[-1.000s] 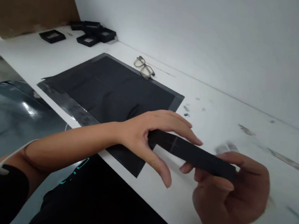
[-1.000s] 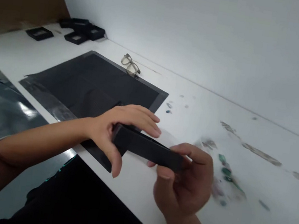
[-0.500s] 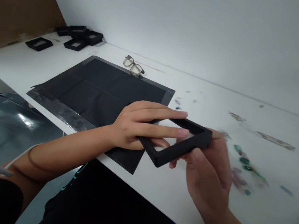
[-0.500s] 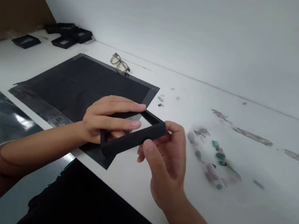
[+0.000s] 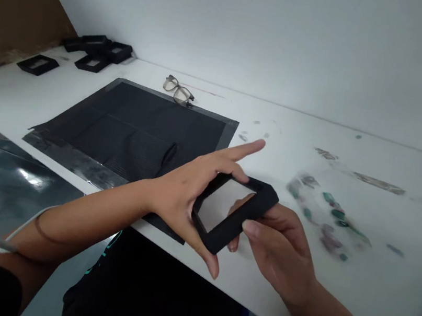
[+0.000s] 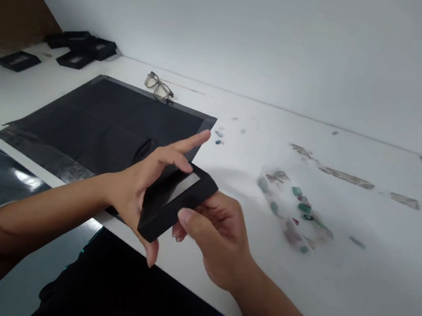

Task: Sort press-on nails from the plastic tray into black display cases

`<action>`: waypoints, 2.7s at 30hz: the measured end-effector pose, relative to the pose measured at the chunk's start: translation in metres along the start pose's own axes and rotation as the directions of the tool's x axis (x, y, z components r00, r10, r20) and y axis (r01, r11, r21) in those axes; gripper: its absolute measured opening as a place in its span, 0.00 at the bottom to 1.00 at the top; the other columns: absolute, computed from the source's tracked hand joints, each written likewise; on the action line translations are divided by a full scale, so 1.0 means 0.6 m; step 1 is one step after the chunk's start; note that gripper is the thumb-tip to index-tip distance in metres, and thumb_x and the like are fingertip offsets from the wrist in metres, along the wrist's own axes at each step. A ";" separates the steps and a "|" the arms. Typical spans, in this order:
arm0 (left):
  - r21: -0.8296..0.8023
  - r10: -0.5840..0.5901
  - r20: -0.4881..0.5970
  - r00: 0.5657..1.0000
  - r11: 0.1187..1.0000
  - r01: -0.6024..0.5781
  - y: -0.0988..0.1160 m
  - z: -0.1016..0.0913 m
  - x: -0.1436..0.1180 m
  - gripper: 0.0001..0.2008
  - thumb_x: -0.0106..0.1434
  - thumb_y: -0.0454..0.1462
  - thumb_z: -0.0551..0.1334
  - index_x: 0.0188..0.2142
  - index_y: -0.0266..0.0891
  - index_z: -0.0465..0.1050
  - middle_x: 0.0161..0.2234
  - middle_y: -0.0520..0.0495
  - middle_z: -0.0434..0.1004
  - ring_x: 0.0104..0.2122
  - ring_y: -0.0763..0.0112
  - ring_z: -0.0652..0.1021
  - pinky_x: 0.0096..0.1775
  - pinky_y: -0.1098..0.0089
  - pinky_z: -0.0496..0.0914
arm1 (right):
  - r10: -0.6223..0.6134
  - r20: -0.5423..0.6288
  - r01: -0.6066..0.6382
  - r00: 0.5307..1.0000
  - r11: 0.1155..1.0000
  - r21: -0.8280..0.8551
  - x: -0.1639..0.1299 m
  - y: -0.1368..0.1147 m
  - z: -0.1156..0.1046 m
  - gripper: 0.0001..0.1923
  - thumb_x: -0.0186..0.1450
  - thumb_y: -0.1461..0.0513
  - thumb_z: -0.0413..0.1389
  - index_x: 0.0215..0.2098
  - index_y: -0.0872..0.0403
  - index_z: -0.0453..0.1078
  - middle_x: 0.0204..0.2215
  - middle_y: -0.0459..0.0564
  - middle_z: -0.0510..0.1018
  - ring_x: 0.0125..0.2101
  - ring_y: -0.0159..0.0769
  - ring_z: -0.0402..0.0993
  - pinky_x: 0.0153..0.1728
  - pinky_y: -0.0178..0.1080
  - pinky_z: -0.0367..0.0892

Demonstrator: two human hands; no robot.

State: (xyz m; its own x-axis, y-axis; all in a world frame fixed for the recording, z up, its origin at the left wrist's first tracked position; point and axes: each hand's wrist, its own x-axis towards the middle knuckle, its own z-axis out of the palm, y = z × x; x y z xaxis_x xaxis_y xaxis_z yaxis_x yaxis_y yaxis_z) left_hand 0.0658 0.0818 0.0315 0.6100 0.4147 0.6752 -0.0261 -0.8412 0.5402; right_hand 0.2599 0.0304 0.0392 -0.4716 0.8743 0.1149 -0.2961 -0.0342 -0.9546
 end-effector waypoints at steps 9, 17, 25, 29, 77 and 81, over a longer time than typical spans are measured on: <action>-0.045 -0.068 0.048 0.997 0.997 0.070 -0.008 0.014 -0.006 0.55 0.38 0.57 0.78 0.62 0.42 0.60 0.51 0.39 0.77 0.48 0.55 0.79 0.55 0.60 0.74 | 0.034 -0.065 -0.037 0.997 0.998 -0.047 0.012 0.015 0.006 0.08 0.59 0.63 0.56 0.21 0.54 0.69 0.15 0.42 0.66 0.17 0.27 0.61 0.19 0.32 0.59; -0.084 -0.147 0.095 0.985 0.984 0.155 -0.001 0.008 -0.003 0.56 0.37 0.54 0.80 0.62 0.44 0.61 0.53 0.39 0.76 0.49 0.53 0.80 0.57 0.58 0.73 | -0.052 -0.059 0.040 0.997 0.981 -0.191 0.005 0.015 0.005 0.09 0.62 0.65 0.55 0.25 0.53 0.70 0.17 0.40 0.63 0.19 0.27 0.59 0.21 0.32 0.57; -0.229 -0.161 -0.093 0.983 0.964 0.137 0.000 -0.023 -0.007 0.55 0.39 0.58 0.78 0.63 0.46 0.61 0.56 0.40 0.72 0.53 0.50 0.77 0.55 0.55 0.75 | 0.015 -0.008 -0.016 1.000 0.999 -0.035 0.010 -0.012 -0.014 0.13 0.61 0.58 0.59 0.21 0.52 0.66 0.15 0.42 0.64 0.18 0.30 0.59 0.21 0.36 0.57; -0.254 -0.202 -0.284 0.937 0.959 0.130 0.002 -0.029 -0.007 0.45 0.53 0.62 0.67 0.64 0.46 0.62 0.53 0.42 0.73 0.51 0.52 0.77 0.54 0.53 0.74 | 0.090 0.107 -0.092 0.990 0.996 0.014 0.018 -0.024 -0.024 0.14 0.60 0.53 0.60 0.22 0.51 0.68 0.16 0.43 0.65 0.19 0.32 0.61 0.22 0.38 0.60; -0.319 -0.705 -0.181 0.686 0.702 0.637 -0.081 -0.081 -0.035 0.35 0.50 0.37 0.76 0.57 0.37 0.71 0.41 0.41 0.84 0.40 0.65 0.83 0.45 0.64 0.78 | 0.190 -0.087 -0.158 0.978 0.399 -0.903 0.020 0.032 -0.011 0.15 0.70 0.53 0.53 0.44 0.47 0.79 0.20 0.44 0.74 0.21 0.32 0.66 0.26 0.37 0.55; -0.259 -0.681 -0.250 0.688 0.732 0.630 -0.093 -0.082 -0.039 0.35 0.51 0.39 0.75 0.58 0.36 0.71 0.41 0.40 0.84 0.40 0.64 0.83 0.46 0.63 0.77 | 0.170 -0.070 -0.142 0.983 0.457 -0.878 0.019 0.032 -0.012 0.14 0.68 0.52 0.55 0.42 0.48 0.79 0.20 0.45 0.73 0.22 0.32 0.65 0.26 0.37 0.54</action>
State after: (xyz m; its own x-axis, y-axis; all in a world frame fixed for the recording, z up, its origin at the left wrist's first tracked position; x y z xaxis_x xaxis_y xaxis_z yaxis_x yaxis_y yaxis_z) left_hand 0.0141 0.1363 0.0103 0.2391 0.9452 0.2224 0.1599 -0.2643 0.9511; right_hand 0.2548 0.0430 0.0204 -0.4555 0.8876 -0.0683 0.6606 0.2856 -0.6943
